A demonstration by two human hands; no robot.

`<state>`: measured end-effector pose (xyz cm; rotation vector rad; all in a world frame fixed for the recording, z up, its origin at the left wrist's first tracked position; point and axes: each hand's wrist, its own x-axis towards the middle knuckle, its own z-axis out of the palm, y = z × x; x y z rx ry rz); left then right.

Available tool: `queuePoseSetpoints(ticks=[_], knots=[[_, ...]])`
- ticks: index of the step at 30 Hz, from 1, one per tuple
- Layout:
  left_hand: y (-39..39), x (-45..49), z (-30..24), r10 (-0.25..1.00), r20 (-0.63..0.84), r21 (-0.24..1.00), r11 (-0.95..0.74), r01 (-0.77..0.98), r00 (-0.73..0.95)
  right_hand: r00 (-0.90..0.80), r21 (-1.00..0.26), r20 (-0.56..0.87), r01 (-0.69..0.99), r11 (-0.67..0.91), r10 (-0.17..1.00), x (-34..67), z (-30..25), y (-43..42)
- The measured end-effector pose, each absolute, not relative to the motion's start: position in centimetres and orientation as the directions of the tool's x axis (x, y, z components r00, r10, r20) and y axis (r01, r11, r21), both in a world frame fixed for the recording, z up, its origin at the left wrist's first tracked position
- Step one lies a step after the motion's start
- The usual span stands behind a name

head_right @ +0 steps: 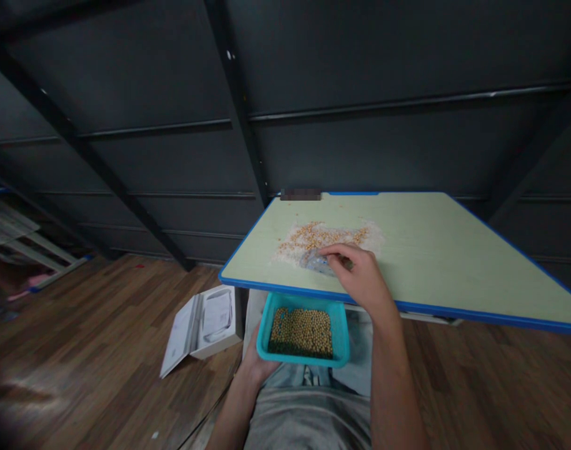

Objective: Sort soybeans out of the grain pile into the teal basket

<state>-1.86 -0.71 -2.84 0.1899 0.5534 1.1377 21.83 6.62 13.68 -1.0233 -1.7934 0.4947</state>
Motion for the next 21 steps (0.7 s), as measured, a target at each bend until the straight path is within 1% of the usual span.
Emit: queuePoseSetpoints(ticks=[6,11,16,21], knots=[[-0.93,-1.68,-2.10,0.893,-0.351,0.435,0.422,-0.796,0.282,-0.171,-0.707,0.554,0.420,0.569,0.815,21.88,13.88,6.55],[-0.90,-1.70,-2.10,0.898,-0.334,0.439,0.417,-0.796,0.287,-0.156,-0.722,0.553,0.401,0.564,0.819,21.85,14.18,6.19],[-0.88,-1.70,-2.14,0.905,-0.323,0.460,0.407,-0.789,0.279,-0.215,-0.741,0.507,0.387,0.549,0.835,21.65,14.49,5.80],[-0.96,-1.77,-2.35,0.902,-0.317,0.455,0.415,-0.788,0.292,-0.256,-0.742,0.495,0.373,0.557,0.830,21.58,14.48,5.72]])
